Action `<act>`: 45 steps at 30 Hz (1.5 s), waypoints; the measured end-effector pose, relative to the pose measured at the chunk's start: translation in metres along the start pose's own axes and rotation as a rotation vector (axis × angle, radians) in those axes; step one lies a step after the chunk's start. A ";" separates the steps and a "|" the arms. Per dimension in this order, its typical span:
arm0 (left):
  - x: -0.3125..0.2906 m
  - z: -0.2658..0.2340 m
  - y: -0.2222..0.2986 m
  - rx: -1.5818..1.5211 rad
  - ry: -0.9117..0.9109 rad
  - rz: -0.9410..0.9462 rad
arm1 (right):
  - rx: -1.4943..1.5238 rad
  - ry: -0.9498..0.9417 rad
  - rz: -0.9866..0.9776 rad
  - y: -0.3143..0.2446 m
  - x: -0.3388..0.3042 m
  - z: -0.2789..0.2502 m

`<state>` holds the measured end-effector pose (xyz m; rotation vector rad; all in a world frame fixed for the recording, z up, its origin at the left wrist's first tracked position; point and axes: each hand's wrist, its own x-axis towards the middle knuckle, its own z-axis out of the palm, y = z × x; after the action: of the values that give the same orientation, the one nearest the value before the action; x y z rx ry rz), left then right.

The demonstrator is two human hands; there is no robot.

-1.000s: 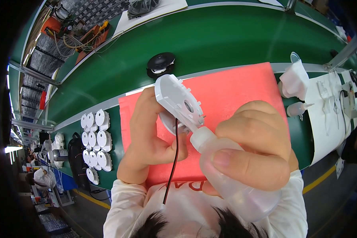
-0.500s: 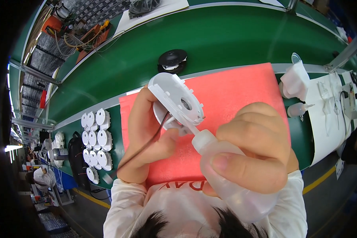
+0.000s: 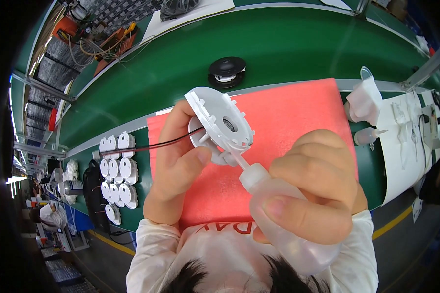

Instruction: The recorder is assembling and cleaning small plastic components on an industrial assembly line, using a squeeze bottle to apply liquid.

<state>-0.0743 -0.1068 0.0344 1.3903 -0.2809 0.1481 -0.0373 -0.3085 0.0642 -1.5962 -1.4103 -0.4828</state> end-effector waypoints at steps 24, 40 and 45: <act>0.004 -0.005 -0.003 -0.792 -0.055 -0.298 | -0.005 0.053 -0.185 0.009 -0.009 -0.001; 0.009 -0.005 -0.004 -1.150 -0.065 -0.508 | -0.038 0.023 -0.155 0.012 -0.008 0.003; 0.008 -0.011 -0.012 -1.369 -0.137 -0.573 | -0.066 0.040 -0.145 0.015 -0.009 0.008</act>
<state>-0.0625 -0.0987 0.0234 0.0714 -0.0361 -0.5412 -0.0278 -0.3056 0.0480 -1.5338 -1.4995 -0.6490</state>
